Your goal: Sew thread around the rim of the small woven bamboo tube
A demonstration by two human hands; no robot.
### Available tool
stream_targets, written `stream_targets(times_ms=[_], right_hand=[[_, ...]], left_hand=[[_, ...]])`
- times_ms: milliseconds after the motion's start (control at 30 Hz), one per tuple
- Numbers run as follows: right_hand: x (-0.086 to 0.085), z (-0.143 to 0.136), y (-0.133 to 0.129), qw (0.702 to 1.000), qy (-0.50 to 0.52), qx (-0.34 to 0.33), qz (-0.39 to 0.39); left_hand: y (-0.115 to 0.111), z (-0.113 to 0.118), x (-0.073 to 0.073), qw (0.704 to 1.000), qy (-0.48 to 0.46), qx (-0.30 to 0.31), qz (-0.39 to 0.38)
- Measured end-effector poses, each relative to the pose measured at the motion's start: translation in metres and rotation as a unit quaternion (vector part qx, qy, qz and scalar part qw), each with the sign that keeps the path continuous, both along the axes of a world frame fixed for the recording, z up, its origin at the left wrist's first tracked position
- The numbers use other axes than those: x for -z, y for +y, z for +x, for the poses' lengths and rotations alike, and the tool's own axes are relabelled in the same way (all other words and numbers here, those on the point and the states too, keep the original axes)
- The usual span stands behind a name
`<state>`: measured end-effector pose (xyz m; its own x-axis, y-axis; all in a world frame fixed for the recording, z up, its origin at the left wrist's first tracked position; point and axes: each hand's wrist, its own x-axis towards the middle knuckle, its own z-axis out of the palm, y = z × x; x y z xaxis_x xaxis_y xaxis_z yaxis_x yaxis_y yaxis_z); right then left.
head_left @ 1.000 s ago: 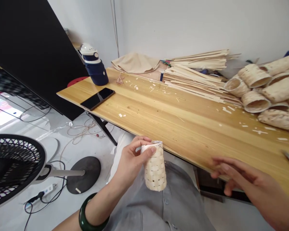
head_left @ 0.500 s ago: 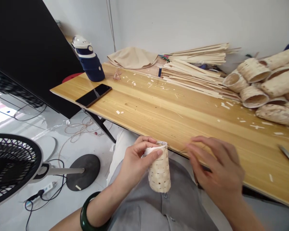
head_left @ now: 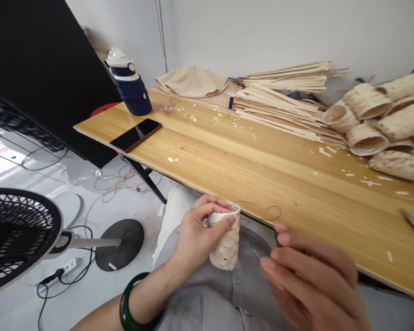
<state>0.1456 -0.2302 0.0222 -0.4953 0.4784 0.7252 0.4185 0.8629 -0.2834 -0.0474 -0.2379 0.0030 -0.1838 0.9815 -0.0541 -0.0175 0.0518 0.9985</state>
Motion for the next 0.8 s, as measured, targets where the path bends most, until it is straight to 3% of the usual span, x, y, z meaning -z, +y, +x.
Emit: stream_targets(times_ms=[67,167,200,233,267,300,367,433,600,700,800], right_hand=[[-0.004,0.006,-0.004,0.976,0.113,-0.046,-0.180],[-0.008,0.015,-0.002,0.848,0.257,-0.140,-0.442],[-0.008,0.018,0.000,0.811,0.278,-0.159,-0.489],[-0.008,0.019,0.001,0.793,0.286,-0.166,-0.511],[-0.007,0.020,0.003,0.791,0.283,-0.147,-0.523],[-0.005,0.019,0.005,0.806,0.269,-0.120,-0.514],[0.002,0.013,0.010,0.833,0.222,-0.010,-0.506],[0.011,0.004,0.018,0.835,0.188,0.049,-0.514],[0.026,-0.013,0.042,0.832,0.163,-0.005,-0.530],[0.019,-0.013,0.039,0.850,0.122,0.007,-0.512],[0.001,-0.005,0.016,0.867,0.149,0.044,-0.473]], left_hand=[[0.001,-0.001,0.000,1.000,0.007,0.000,0.002],[0.000,-0.002,0.000,0.999,0.037,-0.007,0.011],[0.000,-0.003,0.000,0.998,0.052,-0.010,0.021],[-0.001,-0.003,0.000,0.997,0.070,-0.014,0.036],[-0.002,-0.003,0.000,0.995,0.088,-0.017,0.051],[-0.003,-0.002,0.000,0.992,0.106,-0.017,0.067],[-0.004,-0.002,0.000,0.985,0.139,-0.016,0.099],[-0.006,-0.001,0.000,0.977,0.166,-0.012,0.132],[-0.007,-0.001,0.000,0.957,0.208,0.001,0.202],[-0.005,-0.004,0.000,0.956,0.218,-0.017,0.195],[-0.002,-0.010,0.001,0.962,0.207,-0.067,0.163]])
